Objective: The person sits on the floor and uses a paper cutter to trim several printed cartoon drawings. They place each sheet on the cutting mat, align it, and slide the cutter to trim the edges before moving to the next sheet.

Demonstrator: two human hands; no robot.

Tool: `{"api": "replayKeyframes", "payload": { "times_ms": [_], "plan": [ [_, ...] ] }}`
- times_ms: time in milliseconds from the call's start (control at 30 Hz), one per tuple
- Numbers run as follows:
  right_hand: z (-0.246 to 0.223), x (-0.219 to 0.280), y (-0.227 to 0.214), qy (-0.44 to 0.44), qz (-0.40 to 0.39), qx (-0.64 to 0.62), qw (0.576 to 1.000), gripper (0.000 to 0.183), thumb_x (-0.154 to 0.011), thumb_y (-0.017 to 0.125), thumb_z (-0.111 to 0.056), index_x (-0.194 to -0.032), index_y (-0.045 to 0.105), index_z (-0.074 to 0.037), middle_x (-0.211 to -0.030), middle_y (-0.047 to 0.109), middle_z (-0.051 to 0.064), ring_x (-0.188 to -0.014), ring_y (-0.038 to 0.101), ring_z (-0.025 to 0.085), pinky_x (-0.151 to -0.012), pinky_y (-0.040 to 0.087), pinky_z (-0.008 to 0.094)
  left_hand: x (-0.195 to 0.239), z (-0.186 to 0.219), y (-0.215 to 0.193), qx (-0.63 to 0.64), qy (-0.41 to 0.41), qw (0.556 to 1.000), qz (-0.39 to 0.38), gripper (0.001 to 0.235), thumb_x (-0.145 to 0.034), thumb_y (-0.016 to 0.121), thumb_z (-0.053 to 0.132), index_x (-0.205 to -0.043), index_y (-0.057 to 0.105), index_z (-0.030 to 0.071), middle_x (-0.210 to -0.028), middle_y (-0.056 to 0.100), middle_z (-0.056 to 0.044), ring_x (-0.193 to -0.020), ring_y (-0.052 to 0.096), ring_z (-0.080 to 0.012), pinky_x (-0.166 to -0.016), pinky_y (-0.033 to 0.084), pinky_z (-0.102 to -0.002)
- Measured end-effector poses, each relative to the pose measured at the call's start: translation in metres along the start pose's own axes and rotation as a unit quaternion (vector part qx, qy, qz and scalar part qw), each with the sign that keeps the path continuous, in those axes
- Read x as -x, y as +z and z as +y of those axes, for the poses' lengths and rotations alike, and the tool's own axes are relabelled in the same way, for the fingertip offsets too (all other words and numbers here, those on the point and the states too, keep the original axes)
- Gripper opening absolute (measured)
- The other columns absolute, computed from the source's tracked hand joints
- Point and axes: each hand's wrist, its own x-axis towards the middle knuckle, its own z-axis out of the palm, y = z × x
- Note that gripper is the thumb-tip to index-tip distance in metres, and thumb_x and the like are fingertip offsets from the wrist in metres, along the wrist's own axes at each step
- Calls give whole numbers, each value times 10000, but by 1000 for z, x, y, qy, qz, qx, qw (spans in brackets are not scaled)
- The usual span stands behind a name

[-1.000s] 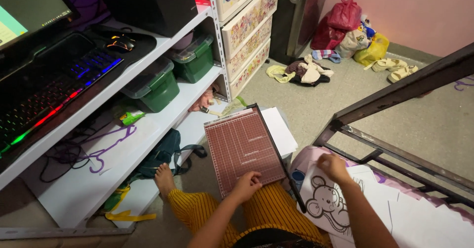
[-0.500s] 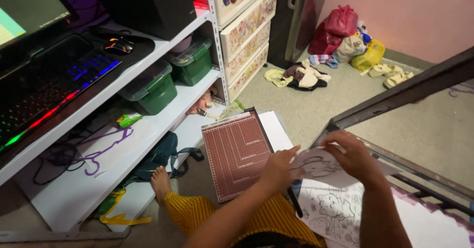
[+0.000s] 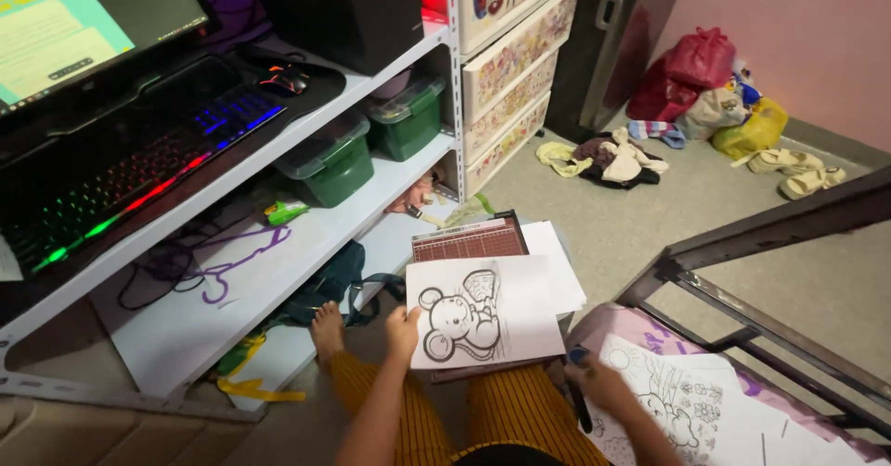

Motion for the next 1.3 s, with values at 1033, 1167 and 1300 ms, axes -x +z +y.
{"api": "replayKeyframes", "payload": {
  "times_ms": [1033, 1167, 1300],
  "plan": [
    [-130, 19, -123, -543, 175, -366, 735, 563, -880, 596, 165, -1410, 500, -2, -819, 610, 96, -642, 654, 180, -574, 620, 276, 58, 49, -27, 22, -290, 941, -172, 938, -652, 961, 100, -1433, 442, 80, -1408, 645, -156, -1277, 641, -320, -1002, 599, -509],
    [-92, -25, -88, -236, 120, -364, 893, 357, -1020, 467, -217, -1350, 489, -83, -890, 629, 91, -718, 590, 191, -642, 518, 318, 58, 43, -21, 16, -270, 946, -178, 1018, -595, 989, 181, -1446, 437, 90, -1425, 639, -134, -1273, 641, -308, -992, 590, -495],
    [-38, -70, -32, -13, 85, -141, 986, 790, -905, 752, -225, -1562, 340, -77, -1395, 621, 233, -1254, 629, 351, -995, 595, 444, 49, 38, -7, 19, -241, 956, -169, 1096, -552, 1007, 197, -1454, 393, 96, -1422, 630, -142, -1257, 651, -308, -964, 608, -510]
  ]
}}
